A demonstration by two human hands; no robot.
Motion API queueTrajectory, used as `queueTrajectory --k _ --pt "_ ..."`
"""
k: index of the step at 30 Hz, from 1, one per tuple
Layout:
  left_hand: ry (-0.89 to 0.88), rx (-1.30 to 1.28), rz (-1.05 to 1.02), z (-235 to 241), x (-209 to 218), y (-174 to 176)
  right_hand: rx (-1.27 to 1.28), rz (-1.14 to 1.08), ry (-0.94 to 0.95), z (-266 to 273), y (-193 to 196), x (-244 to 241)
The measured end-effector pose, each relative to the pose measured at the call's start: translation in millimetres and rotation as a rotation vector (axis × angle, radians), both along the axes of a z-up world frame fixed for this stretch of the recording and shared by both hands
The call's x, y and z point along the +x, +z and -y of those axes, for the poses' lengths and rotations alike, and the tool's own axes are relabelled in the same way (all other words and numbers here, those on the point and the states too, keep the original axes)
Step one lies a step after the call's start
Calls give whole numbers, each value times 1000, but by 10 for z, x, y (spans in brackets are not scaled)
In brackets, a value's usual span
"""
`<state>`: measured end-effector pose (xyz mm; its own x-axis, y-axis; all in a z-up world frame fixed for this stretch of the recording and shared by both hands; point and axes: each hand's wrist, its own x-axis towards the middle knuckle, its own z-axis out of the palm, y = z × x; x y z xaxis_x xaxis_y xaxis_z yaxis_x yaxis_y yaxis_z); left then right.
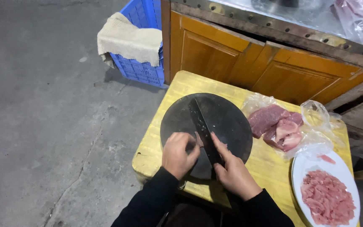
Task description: The person slices raw meat into thin strips and then dices it into small pieces on a round cutting board using a large knife. The diced meat is transferred to a white plate, and the process is repeated with another piece of meat.
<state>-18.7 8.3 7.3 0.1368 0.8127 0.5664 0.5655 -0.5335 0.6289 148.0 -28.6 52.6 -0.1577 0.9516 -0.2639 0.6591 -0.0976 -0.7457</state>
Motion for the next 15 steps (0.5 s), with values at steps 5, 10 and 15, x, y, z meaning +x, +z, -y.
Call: queueTrajectory --k 5,10,15 --pt "-65 36 -280 -157 7 26 16 166 49 33 -2 -102" --pt "5 55 -340 -186 -14 -44 -102 531 81 434 184 -119" --pt "20 77 -315 -110 3 -66 -309 693 67 570 190 -47"
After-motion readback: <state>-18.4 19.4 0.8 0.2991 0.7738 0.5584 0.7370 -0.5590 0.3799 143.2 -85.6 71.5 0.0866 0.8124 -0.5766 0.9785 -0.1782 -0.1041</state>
